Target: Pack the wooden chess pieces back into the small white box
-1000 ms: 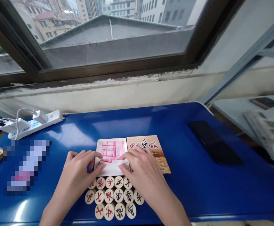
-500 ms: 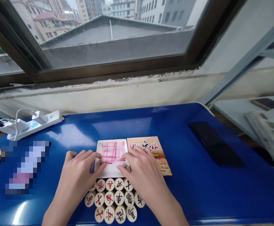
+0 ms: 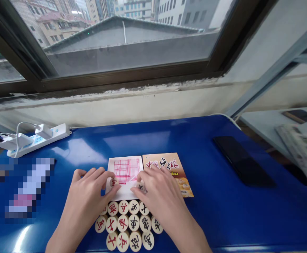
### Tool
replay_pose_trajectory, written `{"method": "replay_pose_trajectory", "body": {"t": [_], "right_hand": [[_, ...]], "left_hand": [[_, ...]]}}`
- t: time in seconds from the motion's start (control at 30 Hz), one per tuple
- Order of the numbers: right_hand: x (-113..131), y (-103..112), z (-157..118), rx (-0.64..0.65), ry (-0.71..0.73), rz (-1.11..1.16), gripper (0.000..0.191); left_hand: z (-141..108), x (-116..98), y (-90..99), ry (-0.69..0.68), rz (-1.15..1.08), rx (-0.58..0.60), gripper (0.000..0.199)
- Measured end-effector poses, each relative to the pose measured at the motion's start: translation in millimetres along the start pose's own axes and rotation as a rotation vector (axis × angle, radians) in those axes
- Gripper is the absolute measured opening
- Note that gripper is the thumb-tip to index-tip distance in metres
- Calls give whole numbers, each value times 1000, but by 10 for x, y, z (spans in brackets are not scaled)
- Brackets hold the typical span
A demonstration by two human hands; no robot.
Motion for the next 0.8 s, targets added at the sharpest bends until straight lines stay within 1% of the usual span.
{"method": "replay_pose_trajectory", "body": {"t": [0.1, 0.2, 0.37, 0.5, 0.6, 0.7, 0.8], "right_hand": [[-18, 1, -19, -8, 13, -34, 13], [-35, 22, -12, 0, 17, -69, 17], [-24, 52, 37, 72, -53, -89, 19], [3, 34, 62, 115, -83, -101, 16], [19, 20, 73, 80, -56, -72, 13], [19, 37, 84, 20, -29, -2, 16], [-4, 89, 88, -34, -7, 17, 10]], "left_hand": [[12, -19, 2, -10, -13, -36, 8], [31, -25, -29, -18, -9, -35, 5], [47, -4, -70, -5, -28, -12, 8], [39, 7, -70, -5, -45, -7, 11], [37, 9, -66, -4, -45, -2, 10], [40, 8, -63, -2, -50, -8, 8], [37, 7, -66, 9, -78, -31, 7]]}}
Point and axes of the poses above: each hand's wrist, its own z-axis towards the middle knuckle, its own y-axis out of the back of the hand, x = y × z, the point moved 2 cm from there along z, towards the middle knuckle, and after that the axes turned 15 degrees about -y, right-handed, at the moved point
